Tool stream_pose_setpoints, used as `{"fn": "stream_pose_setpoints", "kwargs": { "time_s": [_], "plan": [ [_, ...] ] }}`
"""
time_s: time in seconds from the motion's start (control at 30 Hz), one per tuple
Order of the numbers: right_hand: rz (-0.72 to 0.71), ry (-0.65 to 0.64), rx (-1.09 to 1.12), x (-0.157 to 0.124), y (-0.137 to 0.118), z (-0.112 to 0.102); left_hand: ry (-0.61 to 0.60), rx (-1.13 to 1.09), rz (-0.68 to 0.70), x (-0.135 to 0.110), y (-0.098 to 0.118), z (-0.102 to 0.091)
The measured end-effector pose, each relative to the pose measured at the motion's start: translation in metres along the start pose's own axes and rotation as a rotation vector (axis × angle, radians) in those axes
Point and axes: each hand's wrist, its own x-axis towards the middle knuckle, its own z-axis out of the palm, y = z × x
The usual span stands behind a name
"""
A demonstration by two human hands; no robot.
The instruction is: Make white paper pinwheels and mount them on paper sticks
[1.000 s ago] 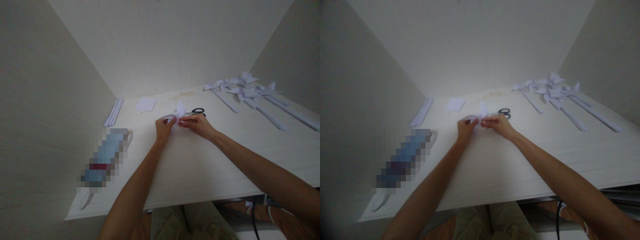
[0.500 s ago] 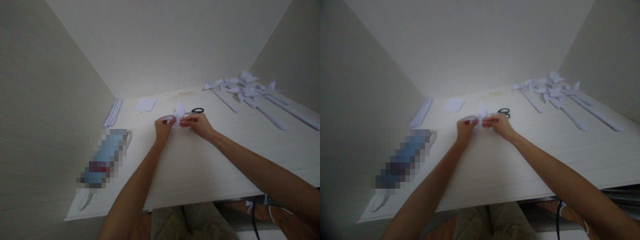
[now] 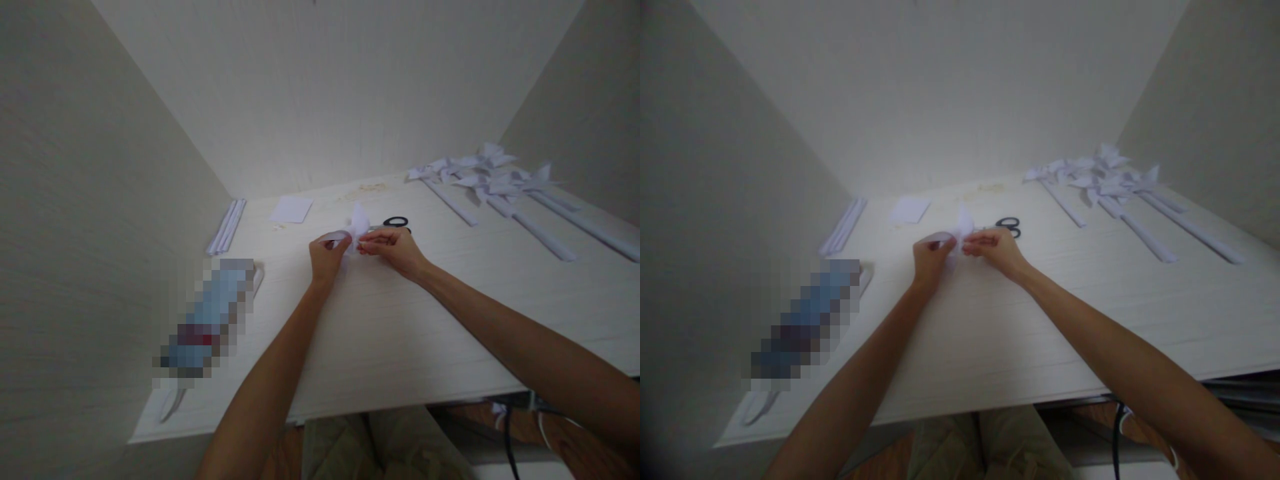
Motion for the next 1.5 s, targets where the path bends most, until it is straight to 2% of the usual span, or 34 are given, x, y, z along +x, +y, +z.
{"fn": "stream_pose_setpoints", "kwargs": {
  "time_s": [0.4,0.53,0.8,1.1,1.3,1.5],
  "plan": [
    [0.005,0.145,0.031,0.0022,0.001,-0.0004,-0.088,-0.048,0.013,0.0003,0.0002,-0.0001],
    [0.021,0.215,0.072,0.0041,0.0015,-0.0008,-0.181,-0.059,-0.022,0.002,-0.0031,-0.0015],
    [0.052,0.263,0.191,0.0036,-0.0048,0.0008,-0.32,-0.221,-0.101,-0.0011,-0.0008,-0.0016],
    [0.064,0.239,0.183,0.0052,-0.003,-0.0012,-0.272,-0.241,-0.157,-0.0009,0.0007,-0.0001],
    [0.075,0.222,0.214,0.0044,-0.004,-0.0002,-0.243,-0.261,-0.139,-0.0024,0.0017,0.0009],
    [0.097,0.217,0.247,0.0032,-0.0069,0.0012,-0.167,-0.26,-0.138,-0.0006,-0.0019,0.0023]
  ]
}}
